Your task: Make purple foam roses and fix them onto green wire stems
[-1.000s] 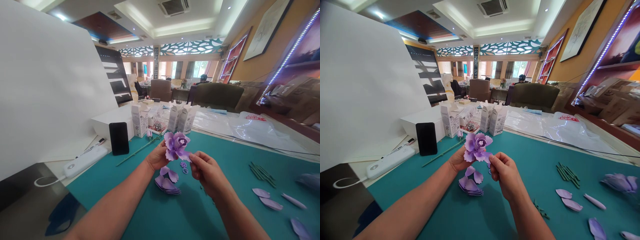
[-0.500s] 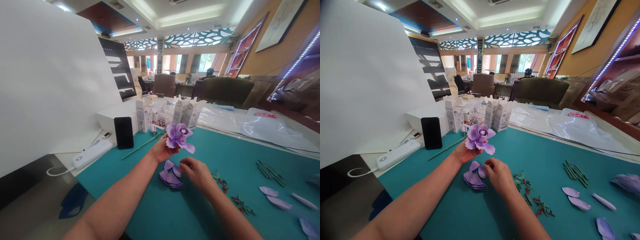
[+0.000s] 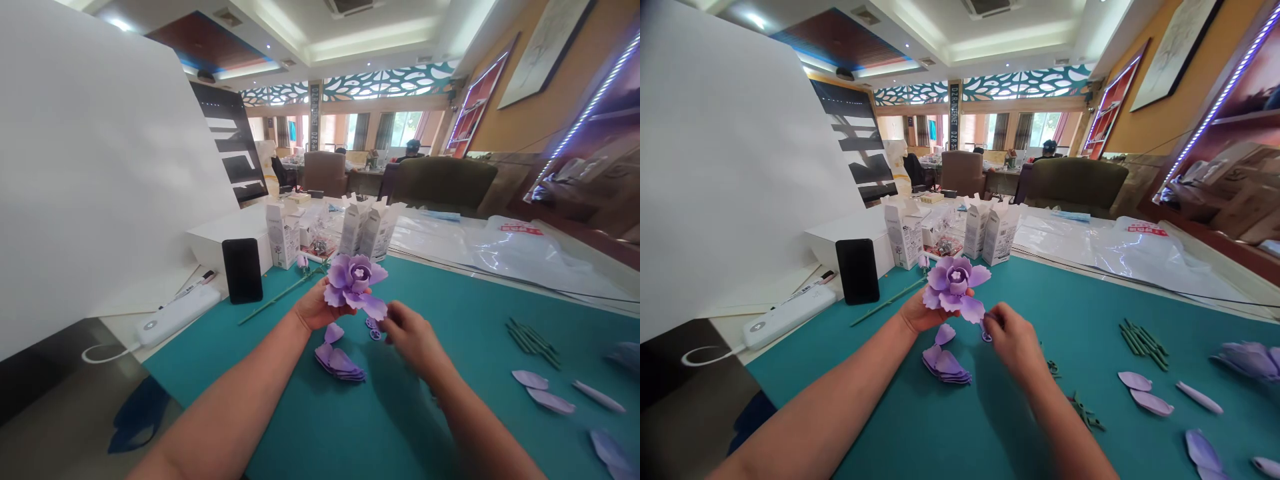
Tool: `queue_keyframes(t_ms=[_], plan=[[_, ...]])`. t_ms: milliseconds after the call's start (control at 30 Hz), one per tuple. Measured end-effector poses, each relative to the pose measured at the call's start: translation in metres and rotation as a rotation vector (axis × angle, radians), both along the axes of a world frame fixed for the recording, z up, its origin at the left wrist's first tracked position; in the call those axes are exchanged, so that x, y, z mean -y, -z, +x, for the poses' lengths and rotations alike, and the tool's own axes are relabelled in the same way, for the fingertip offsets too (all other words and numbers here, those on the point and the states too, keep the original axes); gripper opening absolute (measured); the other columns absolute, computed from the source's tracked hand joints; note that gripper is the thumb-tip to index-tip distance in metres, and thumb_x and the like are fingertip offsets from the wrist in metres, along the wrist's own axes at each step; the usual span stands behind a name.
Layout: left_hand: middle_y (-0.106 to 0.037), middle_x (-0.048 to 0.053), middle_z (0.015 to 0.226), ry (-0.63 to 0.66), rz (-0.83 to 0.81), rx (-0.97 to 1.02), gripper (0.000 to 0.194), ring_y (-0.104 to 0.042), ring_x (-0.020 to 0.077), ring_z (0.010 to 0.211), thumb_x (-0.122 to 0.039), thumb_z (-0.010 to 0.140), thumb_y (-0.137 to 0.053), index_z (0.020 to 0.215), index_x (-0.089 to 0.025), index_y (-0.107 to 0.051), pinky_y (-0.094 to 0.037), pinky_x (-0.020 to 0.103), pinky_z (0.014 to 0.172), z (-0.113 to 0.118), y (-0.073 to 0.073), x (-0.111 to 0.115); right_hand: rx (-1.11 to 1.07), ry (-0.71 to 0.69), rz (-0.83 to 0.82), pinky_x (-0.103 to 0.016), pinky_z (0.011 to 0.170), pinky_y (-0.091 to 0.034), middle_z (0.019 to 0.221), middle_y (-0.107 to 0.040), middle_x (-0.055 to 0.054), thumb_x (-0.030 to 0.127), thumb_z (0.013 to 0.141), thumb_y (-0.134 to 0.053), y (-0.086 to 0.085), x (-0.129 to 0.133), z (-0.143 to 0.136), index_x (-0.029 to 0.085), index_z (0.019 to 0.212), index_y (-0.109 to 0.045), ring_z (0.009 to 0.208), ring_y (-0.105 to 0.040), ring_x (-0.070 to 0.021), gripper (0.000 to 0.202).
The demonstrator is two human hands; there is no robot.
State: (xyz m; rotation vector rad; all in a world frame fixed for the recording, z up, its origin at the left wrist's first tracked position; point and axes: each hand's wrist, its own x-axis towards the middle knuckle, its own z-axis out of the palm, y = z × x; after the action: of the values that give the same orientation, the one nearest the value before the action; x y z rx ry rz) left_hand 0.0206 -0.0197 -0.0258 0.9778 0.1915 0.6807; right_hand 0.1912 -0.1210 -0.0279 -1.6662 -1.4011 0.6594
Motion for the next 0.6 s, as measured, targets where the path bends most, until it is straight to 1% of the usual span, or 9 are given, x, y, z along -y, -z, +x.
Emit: queue_keyframes(t_ms=[100, 167, 267, 367, 467, 600], plan=[[-0.068, 0.010, 0.095, -0.017, 0.023, -0.035, 0.032, -0.062, 0.0188, 0.083, -0.030, 0.068, -0.071, 0.095, -0.015, -0.065, -0.047, 0.027, 0.064, 0.000, 0.000, 0.000, -0.146, 0.088, 0.073, -0.025, 0.048, -0.035, 0.056, -0.054, 0.003, 0.041, 0.071, -0.061, -0.020, 0.005, 0.009, 0.022, 0.067, -0.059, 0.050, -0.046, -0.0120, 0.020], [-0.068, 0.010, 0.094, -0.020, 0.030, -0.045, 0.033, -0.062, 0.0191, 0.084, -0.030, 0.066, -0.073, 0.095, -0.015, -0.066, -0.047, 0.026, 0.065, 0.000, 0.001, 0.000, -0.247, 0.150, 0.113, -0.024, 0.045, -0.033, 0.053, -0.052, 0.003, 0.044, 0.067, -0.067, -0.032, 0.010, 0.011, 0.020, 0.064, -0.060, 0.048, -0.042, -0.0102, 0.024], [-0.068, 0.010, 0.092, -0.025, 0.019, -0.065, 0.035, -0.062, 0.0197, 0.084, -0.031, 0.064, -0.074, 0.095, -0.015, -0.066, -0.047, 0.027, 0.064, 0.002, 0.001, 0.000, -0.344, 0.191, 0.129, -0.023, 0.042, -0.029, 0.050, -0.049, 0.004, 0.046, 0.061, -0.073, -0.045, 0.016, 0.011, 0.019, 0.064, -0.061, 0.045, -0.038, -0.0085, 0.030], [-0.068, 0.010, 0.090, -0.033, 0.021, -0.075, 0.035, -0.062, 0.0199, 0.082, -0.032, 0.064, -0.074, 0.094, -0.015, -0.066, -0.047, 0.027, 0.064, 0.003, 0.002, -0.001, -0.406, 0.167, 0.150, -0.023, 0.040, -0.026, 0.046, -0.045, 0.005, 0.050, 0.061, -0.073, -0.051, 0.018, 0.009, 0.018, 0.068, -0.063, 0.043, -0.034, -0.0079, 0.033], [-0.068, 0.009, 0.088, -0.043, 0.027, -0.069, 0.033, -0.062, 0.0199, 0.080, -0.032, 0.064, -0.074, 0.092, -0.016, -0.066, -0.047, 0.028, 0.064, 0.004, 0.003, -0.001, -0.465, 0.129, 0.171, -0.023, 0.040, -0.026, 0.046, -0.044, 0.005, 0.052, 0.063, -0.071, -0.052, 0.020, 0.008, 0.018, 0.070, -0.062, 0.042, -0.035, -0.0076, 0.036], [-0.068, 0.010, 0.090, -0.066, 0.022, -0.068, 0.037, -0.062, 0.0199, 0.081, -0.032, 0.061, -0.076, 0.091, -0.015, -0.066, -0.048, 0.028, 0.064, 0.004, 0.004, -0.001, -0.480, 0.116, 0.187, -0.022, 0.040, -0.026, 0.046, -0.044, 0.005, 0.051, 0.064, -0.072, -0.053, 0.021, 0.008, 0.018, 0.065, -0.059, 0.042, -0.035, -0.0070, 0.035]])
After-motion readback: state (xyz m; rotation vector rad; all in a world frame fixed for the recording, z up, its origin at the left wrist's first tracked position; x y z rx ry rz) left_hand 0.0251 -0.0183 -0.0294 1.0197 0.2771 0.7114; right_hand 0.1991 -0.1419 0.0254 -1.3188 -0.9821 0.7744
